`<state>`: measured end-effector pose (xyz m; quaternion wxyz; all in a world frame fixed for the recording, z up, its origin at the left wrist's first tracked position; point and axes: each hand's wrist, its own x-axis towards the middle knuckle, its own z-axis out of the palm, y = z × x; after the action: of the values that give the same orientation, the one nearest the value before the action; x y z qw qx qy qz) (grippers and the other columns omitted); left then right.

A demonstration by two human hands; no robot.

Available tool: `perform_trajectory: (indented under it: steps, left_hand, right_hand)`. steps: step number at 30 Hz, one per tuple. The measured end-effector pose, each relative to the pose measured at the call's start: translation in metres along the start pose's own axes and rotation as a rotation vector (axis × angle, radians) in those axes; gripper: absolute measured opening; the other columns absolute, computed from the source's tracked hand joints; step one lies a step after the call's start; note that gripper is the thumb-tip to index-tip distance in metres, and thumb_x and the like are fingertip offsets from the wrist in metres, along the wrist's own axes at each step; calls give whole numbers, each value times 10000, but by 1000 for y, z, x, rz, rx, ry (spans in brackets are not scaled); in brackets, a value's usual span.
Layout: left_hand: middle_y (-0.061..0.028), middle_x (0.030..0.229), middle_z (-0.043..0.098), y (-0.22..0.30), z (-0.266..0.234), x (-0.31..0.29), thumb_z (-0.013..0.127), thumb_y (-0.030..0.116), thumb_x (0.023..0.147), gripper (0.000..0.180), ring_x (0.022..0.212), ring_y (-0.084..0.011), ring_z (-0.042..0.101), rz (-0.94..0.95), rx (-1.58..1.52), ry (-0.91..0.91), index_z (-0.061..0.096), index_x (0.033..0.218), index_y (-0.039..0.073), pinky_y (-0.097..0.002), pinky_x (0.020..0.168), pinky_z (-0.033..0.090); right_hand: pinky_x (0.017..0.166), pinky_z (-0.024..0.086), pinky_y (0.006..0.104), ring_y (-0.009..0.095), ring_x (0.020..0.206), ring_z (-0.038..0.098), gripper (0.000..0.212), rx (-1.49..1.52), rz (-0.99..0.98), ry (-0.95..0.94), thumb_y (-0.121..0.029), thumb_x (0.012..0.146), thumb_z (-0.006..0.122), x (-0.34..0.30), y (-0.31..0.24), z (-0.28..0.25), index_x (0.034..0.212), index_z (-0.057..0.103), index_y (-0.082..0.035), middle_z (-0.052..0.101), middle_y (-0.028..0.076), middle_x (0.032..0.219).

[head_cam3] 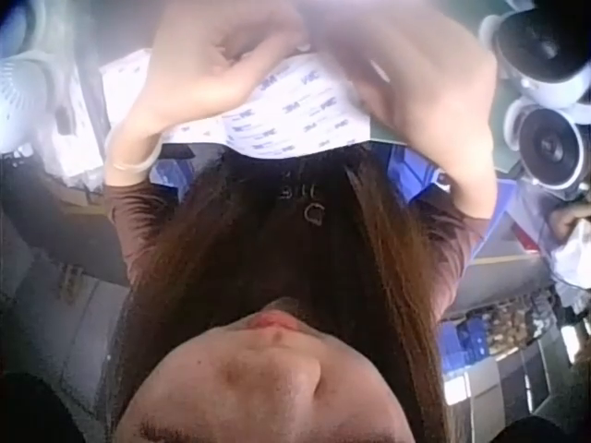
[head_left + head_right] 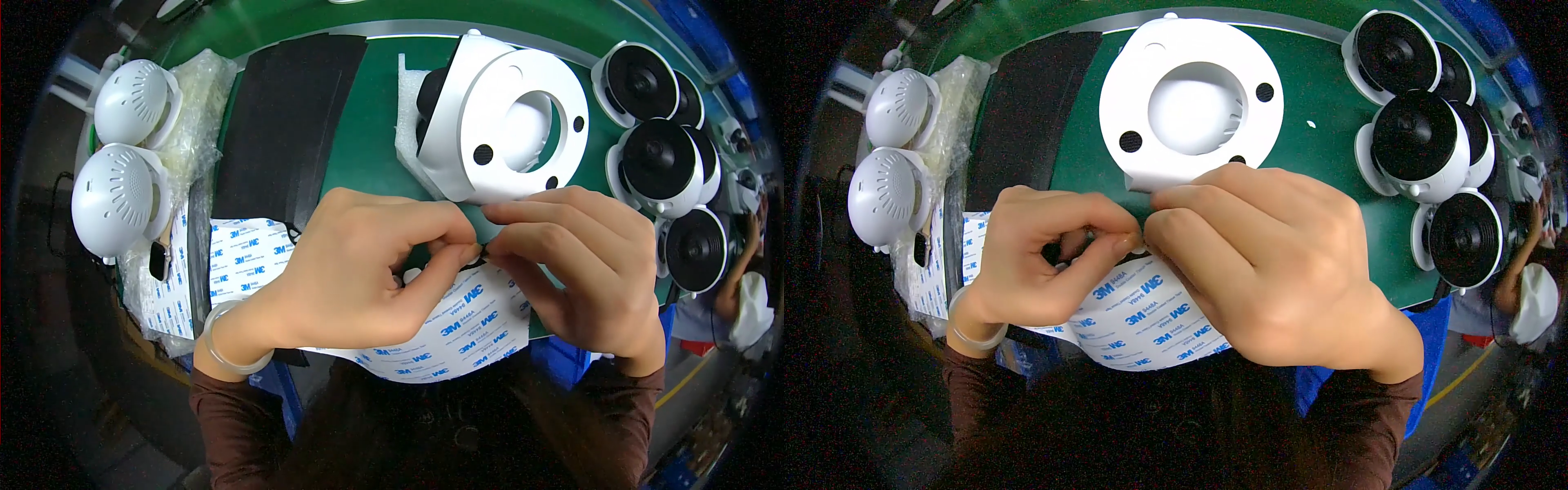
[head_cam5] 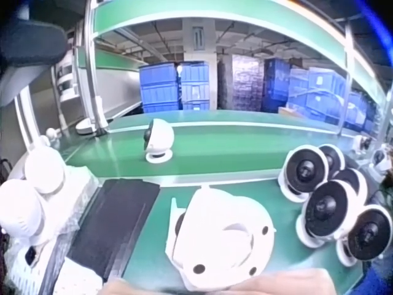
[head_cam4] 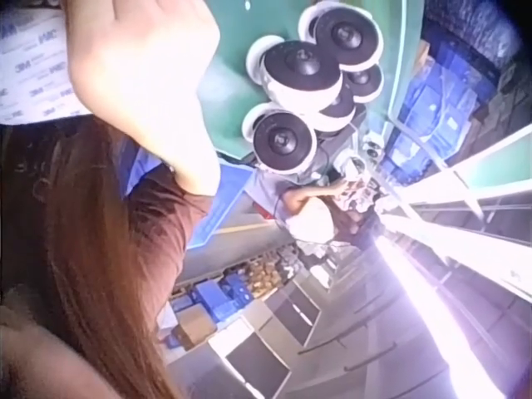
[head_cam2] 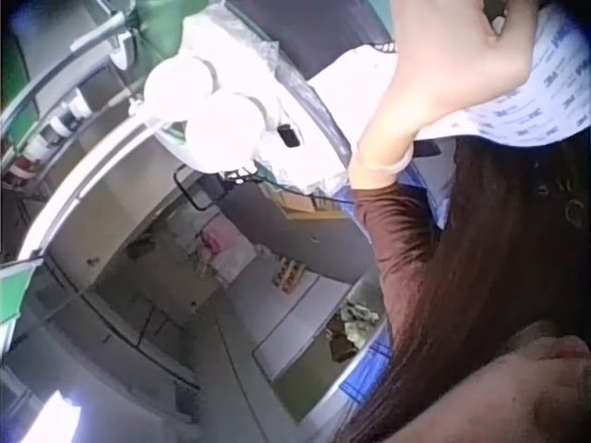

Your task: Applying adhesive pads to the bottom of security camera housings on a production line.

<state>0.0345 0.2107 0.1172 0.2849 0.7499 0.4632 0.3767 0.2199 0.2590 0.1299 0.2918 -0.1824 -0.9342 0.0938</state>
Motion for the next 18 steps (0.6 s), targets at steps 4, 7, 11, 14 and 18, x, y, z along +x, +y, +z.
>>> perform_trajectory:
  steps: [4,7,11,14,18]
  left_hand:
    - [-23,517,529,0,-1,-2,593,-13,685,38,356,-38,358,-30,-2,16,599,666,20,-201,356,229]
    - [2,570,575,0,-2,-3,596,-37,684,164,375,-2,369,-72,52,59,589,838,18,-174,357,226]
    - [17,669,627,4,5,-5,601,-60,669,522,401,17,399,-332,-143,195,459,1163,31,-150,362,234]
    - [-46,856,658,-5,7,-6,610,-54,663,854,423,-4,464,-68,61,102,151,1375,55,-157,358,265]
    - [-73,859,656,-6,8,-3,615,-39,661,838,393,-35,471,-39,53,78,170,1367,41,-167,359,287]
  right_hand:
    - [542,474,286,248,665,605,175,-46,-82,-30,-25,575,664,4,3,-1,719,566,-23,627,103,799]
    - [633,485,291,253,763,619,134,-63,-98,-48,-28,614,638,9,1,-16,717,556,-5,626,152,901]
    - [841,427,303,224,995,559,85,10,89,171,-26,733,582,32,30,-29,787,565,37,545,198,1130]
    - [784,440,242,138,862,576,97,248,355,142,-47,768,583,43,34,-19,813,592,39,611,148,997]
    - [741,437,219,96,751,552,101,188,416,149,-40,758,586,45,31,-17,799,608,50,634,97,873]
